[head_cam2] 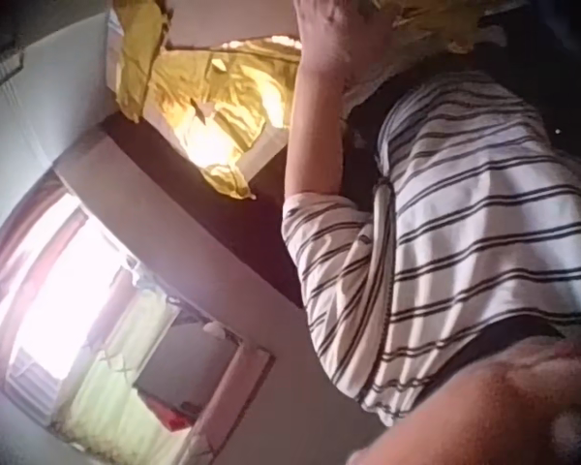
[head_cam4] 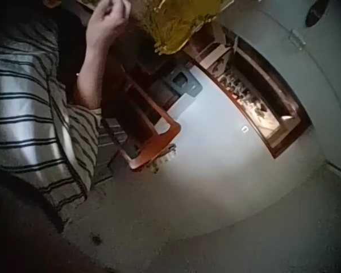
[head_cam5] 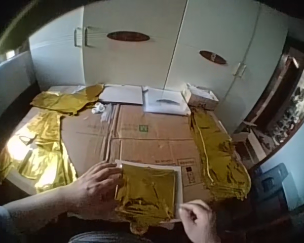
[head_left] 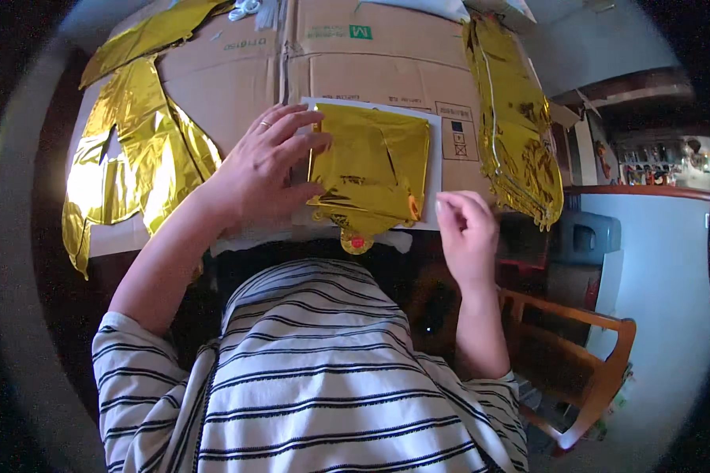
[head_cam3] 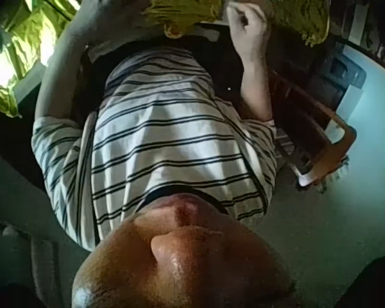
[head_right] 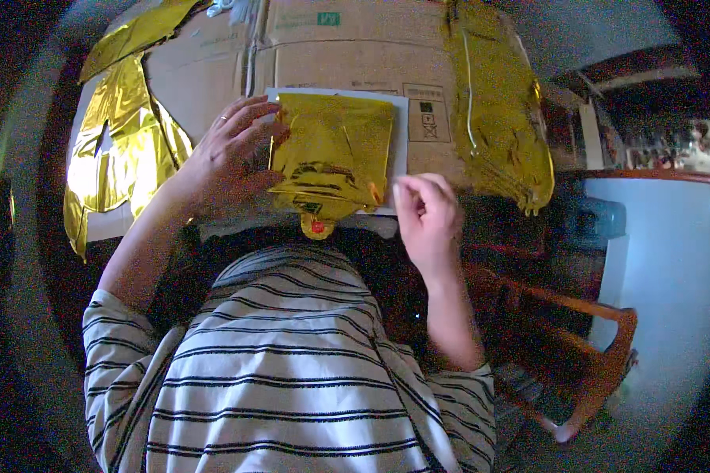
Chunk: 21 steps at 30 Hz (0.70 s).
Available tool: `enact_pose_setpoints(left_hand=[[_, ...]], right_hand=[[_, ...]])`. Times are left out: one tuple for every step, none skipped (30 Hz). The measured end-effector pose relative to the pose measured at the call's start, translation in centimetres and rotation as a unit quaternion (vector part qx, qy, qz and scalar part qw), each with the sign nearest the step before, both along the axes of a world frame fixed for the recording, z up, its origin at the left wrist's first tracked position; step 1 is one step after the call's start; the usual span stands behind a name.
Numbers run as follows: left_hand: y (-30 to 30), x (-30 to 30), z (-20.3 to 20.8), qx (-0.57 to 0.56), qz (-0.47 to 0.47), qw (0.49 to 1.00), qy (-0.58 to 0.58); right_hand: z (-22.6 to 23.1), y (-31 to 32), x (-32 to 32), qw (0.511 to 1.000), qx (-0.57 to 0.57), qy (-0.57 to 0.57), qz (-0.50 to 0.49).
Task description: Folding gold foil balloons and placing them into plastic sleeves with cardboard backing.
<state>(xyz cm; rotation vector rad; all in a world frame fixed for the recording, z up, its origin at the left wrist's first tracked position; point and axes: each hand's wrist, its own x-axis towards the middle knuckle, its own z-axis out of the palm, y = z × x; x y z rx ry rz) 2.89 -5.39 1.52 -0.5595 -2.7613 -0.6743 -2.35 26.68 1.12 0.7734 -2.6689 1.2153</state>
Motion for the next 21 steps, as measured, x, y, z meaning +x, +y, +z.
enact_pose_setpoints(left_hand=[[0.2,0.0,0.1,-0.003,-0.003,1.0,0.0],[0.3,-0.1,0.0,-0.005,-0.006,1.0,-0.001],[0.6,-0.3,0.0,-0.001,-0.008,1.0,0.008],[0.9,-0.7,0.0,0.004,-0.009,1.0,0.017],[1.2,-1.0,-0.1,0.009,-0.011,1.0,0.026],[1.4,-1.2,-0.4,0.003,-0.008,1.0,0.03],[1.6,-1.4,-1.0,-0.003,-0.004,0.999,0.035],[1.8,-1.7,-1.5,-0.009,0.0,0.999,0.04],[1.7,-1.8,-2.2,-0.009,-0.002,0.999,0.045],[1.6,-2.0,-2.8,-0.009,-0.003,0.999,0.051],[1.5,-2.0,-3.3,-0.009,-0.004,0.998,0.057],[1.5,-2.0,-3.3,-0.008,-0.003,0.998,0.055],[1.5,-2.0,-3.3,-0.008,-0.003,0.999,0.053],[1.6,-2.0,-3.2,-0.007,-0.002,0.999,0.051],[1.5,-2.0,-3.2,-0.004,-0.004,0.999,0.048],[1.5,-1.9,-3.2,0.0,-0.006,0.999,0.046],[1.4,-1.9,-3.2,0.003,-0.008,0.999,0.043],[1.4,-1.9,-3.1,0.005,-0.01,0.999,0.047],[1.4,-1.9,-3.1,0.007,-0.014,0.999,0.051],[1.4,-2.0,-3.1,0.008,-0.017,0.998,0.055],[1.3,-1.9,-3.0,0.015,-0.016,0.999,0.045]], right_hand=[[0.4,0.2,-0.4,0.996,-0.003,-0.091,-0.013],[1.1,0.3,-0.9,0.983,-0.006,-0.182,-0.026],[1.5,0.3,-1.4,0.962,-0.012,-0.269,-0.039],[1.2,0.4,-2.1,0.952,-0.031,-0.302,-0.035],[1.3,0.2,-2.8,0.944,-0.027,-0.329,-0.025],[1.5,-0.2,-3.4,0.934,-0.023,-0.357,-0.015],[1.6,-0.5,-4.0,0.923,-0.019,-0.384,-0.004],[1.4,-0.7,-4.6,0.916,-0.021,-0.401,0.0],[1.5,-1.0,-5.0,0.909,-0.023,-0.417,0.001],[1.8,-1.3,-5.4,0.902,-0.026,-0.431,0.003],[1.9,-1.6,-5.8,0.894,-0.029,-0.446,0.005],[1.8,-1.8,-6.2,0.892,-0.03,-0.451,0.007],[1.7,-2.1,-6.6,0.89,-0.032,-0.455,0.009],[1.6,-2.2,-6.7,0.887,-0.033,-0.46,0.012],[1.8,-2.5,-6.7,0.888,-0.017,-0.459,0.011],[2.1,-2.7,-6.8,0.889,-0.001,-0.457,0.009],[2.3,-3.0,-6.8,0.89,0.015,-0.455,0.008],[2.0,-2.9,-6.8,0.899,0.027,-0.437,0.01],[1.5,-2.6,-6.9,0.907,0.04,-0.419,0.012],[1.2,-2.4,-6.9,0.915,0.052,-0.401,0.014],[1.3,-2.5,-6.8,0.93,0.085,-0.356,0.015]])
